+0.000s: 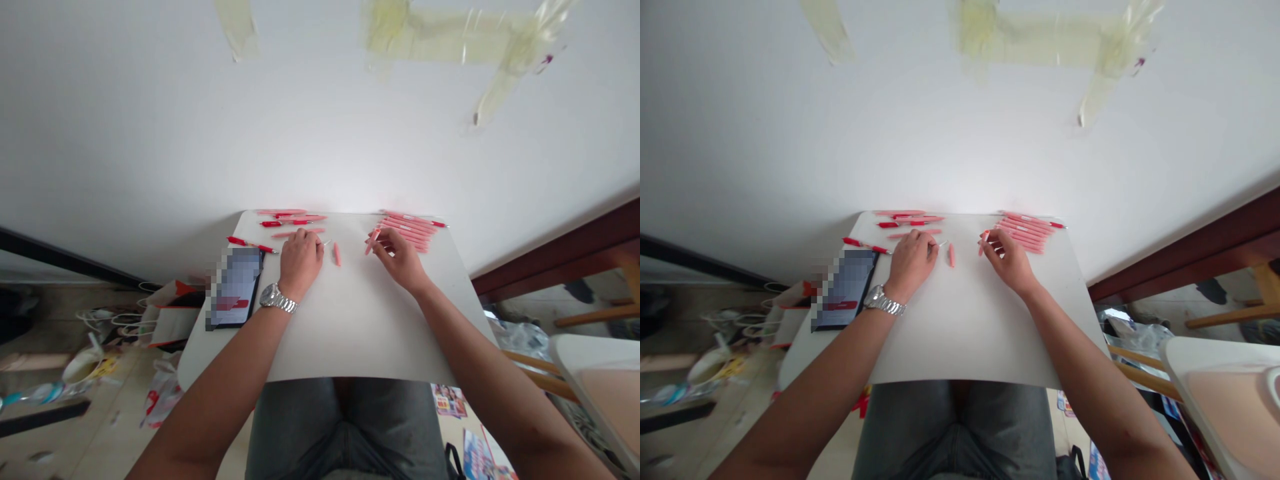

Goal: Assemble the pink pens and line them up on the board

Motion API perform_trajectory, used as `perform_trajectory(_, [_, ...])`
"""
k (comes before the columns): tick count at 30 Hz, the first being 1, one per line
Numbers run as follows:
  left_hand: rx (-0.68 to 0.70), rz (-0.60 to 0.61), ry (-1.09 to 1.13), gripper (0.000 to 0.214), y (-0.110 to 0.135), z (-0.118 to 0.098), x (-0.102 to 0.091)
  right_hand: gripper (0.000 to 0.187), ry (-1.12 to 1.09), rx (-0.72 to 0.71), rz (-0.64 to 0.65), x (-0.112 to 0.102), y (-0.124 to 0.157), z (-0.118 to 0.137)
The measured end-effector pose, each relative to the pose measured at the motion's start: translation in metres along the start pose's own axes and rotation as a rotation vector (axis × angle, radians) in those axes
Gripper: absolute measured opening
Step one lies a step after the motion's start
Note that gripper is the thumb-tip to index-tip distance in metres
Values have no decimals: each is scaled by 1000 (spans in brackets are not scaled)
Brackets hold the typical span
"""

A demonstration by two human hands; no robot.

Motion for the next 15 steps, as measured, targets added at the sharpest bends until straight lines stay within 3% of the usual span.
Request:
perform_trajectory(7, [-7,-37,58,7,0,1,2,40,-9,0,6,0,1,0])
perform_trajectory(15, [-61,-175,465,8,-5,-3,-5,36,-7,-38,40,2,2,5])
Point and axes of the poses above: each hand's wrist, its own y-axis away from the middle knuckle, its own x-axis out of the palm, z = x × y, the point moved 4 cm from there along -y, towards the middle knuckle, and after that the axes turned 9 degrees about x, right-handed, at the moved point
